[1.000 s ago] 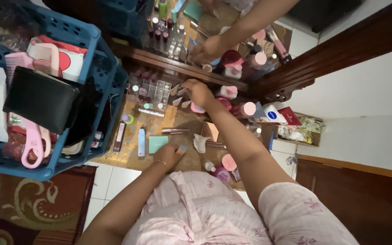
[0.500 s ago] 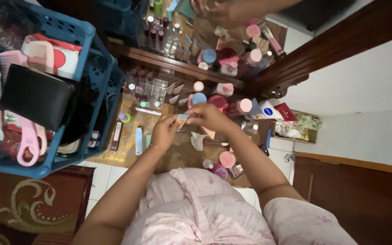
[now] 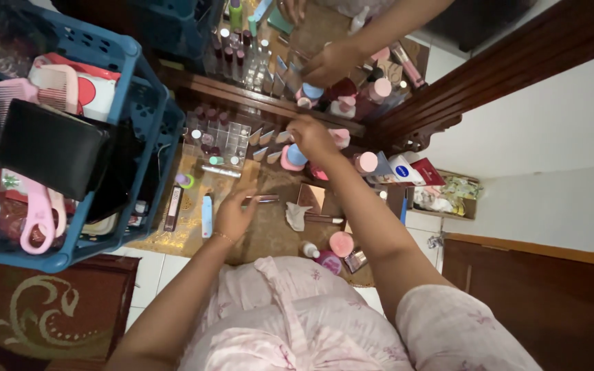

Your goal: The person organizes various makeup containers and cosmetic products on a vanity table, picking up bottles, tubes, and palettes by hand to reposition them.

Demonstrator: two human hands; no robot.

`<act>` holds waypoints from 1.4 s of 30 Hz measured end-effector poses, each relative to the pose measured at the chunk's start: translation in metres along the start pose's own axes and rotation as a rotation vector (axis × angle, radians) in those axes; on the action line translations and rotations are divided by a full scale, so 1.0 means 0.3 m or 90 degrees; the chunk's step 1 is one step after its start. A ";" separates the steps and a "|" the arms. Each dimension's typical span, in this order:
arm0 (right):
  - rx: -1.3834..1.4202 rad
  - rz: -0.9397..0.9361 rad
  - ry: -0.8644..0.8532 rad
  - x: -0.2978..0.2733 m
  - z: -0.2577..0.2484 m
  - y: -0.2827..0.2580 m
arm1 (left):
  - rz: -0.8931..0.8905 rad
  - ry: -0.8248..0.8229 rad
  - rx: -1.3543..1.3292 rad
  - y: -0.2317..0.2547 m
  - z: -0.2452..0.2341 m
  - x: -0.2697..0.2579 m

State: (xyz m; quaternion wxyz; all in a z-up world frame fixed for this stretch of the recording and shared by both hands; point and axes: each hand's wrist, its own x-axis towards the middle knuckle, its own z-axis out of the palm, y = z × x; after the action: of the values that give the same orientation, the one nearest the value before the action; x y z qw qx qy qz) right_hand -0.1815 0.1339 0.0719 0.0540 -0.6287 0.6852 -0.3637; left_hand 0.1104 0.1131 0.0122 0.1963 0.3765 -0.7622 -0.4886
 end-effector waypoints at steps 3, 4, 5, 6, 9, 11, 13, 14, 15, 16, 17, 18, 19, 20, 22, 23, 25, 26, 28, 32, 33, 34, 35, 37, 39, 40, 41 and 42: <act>0.073 -0.008 -0.071 0.007 0.055 0.061 | -0.034 -0.009 -0.019 -0.019 -0.020 -0.048; 0.069 -0.003 -0.077 0.005 0.071 0.074 | -0.038 -0.008 -0.029 -0.019 -0.028 -0.061; 0.066 0.002 -0.083 0.003 0.086 0.086 | -0.043 -0.008 -0.026 -0.019 -0.037 -0.070; 0.061 0.006 -0.090 0.002 0.099 0.098 | -0.048 -0.007 -0.025 -0.020 -0.046 -0.077; 0.076 -0.015 -0.093 -0.005 0.132 0.138 | -0.054 -0.002 -0.013 -0.028 -0.067 -0.087; 0.054 -0.007 -0.103 -0.018 0.150 0.156 | -0.062 0.001 -0.014 -0.030 -0.074 -0.093; 0.048 0.003 -0.109 -0.020 0.161 0.170 | -0.076 0.001 -0.025 -0.029 -0.082 -0.098; 0.054 0.011 -0.111 -0.025 0.164 0.176 | -0.061 0.009 -0.023 -0.030 -0.084 -0.099; 0.059 0.020 -0.113 -0.030 0.166 0.181 | -0.046 0.017 -0.021 -0.031 -0.086 -0.100; 0.051 0.019 -0.121 -0.037 0.169 0.184 | -0.031 0.023 -0.019 -0.032 -0.087 -0.104; 0.044 0.017 -0.130 -0.043 0.169 0.186 | -0.049 0.016 -0.014 -0.034 -0.087 -0.110; 0.036 0.014 -0.137 -0.037 0.166 0.189 | -0.064 0.011 -0.009 -0.036 -0.087 -0.108; 0.020 -0.020 -0.129 -0.029 0.162 0.186 | -0.080 0.006 -0.004 -0.038 -0.087 -0.106; 0.004 -0.053 -0.121 -0.022 0.157 0.176 | -0.074 0.009 -0.008 -0.042 -0.087 -0.107; -0.015 -0.079 -0.090 -0.010 0.125 0.129 | -0.060 0.013 -0.016 -0.053 -0.088 -0.106; -0.019 -0.073 -0.068 -0.010 0.097 0.093 | -0.066 0.009 -0.014 -0.060 -0.092 -0.105; -0.022 -0.027 -0.025 -0.039 0.033 0.008 | -0.082 -0.004 -0.011 -0.075 -0.095 -0.118; -0.023 0.010 -0.006 -0.068 0.001 -0.030 | -0.078 -0.011 0.007 -0.086 -0.092 -0.124; -0.071 0.081 -0.033 -0.148 -0.035 -0.090 | -0.068 -0.023 0.043 -0.115 -0.094 -0.133; -0.165 0.139 -0.194 -0.378 -0.056 -0.098 | 0.081 -0.085 0.266 -0.142 -0.077 -0.127; -0.164 0.135 -0.230 -0.437 -0.047 -0.089 | 0.082 -0.115 0.278 -0.139 -0.075 -0.125; -0.190 0.144 -0.249 -0.479 -0.025 -0.077 | 0.085 -0.144 0.293 -0.134 -0.071 -0.115; -0.216 0.153 -0.268 -0.515 -0.004 -0.065 | 0.106 -0.156 0.323 -0.126 -0.055 -0.104; -0.232 0.189 -0.298 -0.571 0.023 -0.049 | 0.147 -0.177 0.386 -0.125 -0.015 -0.068; -0.213 0.245 -0.322 -0.608 0.060 -0.052 | 0.192 -0.169 0.413 -0.153 0.033 -0.018; -0.219 0.242 -0.302 -0.622 0.075 -0.047 | 0.213 -0.165 0.427 -0.172 0.062 0.004; -0.226 0.240 -0.282 -0.635 0.091 -0.039 | 0.189 -0.186 0.460 -0.193 0.090 0.025; -0.234 0.237 -0.261 -0.646 0.107 -0.027 | 0.165 -0.207 0.493 -0.210 0.115 0.048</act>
State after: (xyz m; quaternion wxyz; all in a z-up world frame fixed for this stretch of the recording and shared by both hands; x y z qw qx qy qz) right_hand -0.1185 0.2951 -0.0213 0.1421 -0.5524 0.8171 -0.0838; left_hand 0.1023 0.1078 -0.0603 -0.0220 0.2418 -0.9511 -0.1909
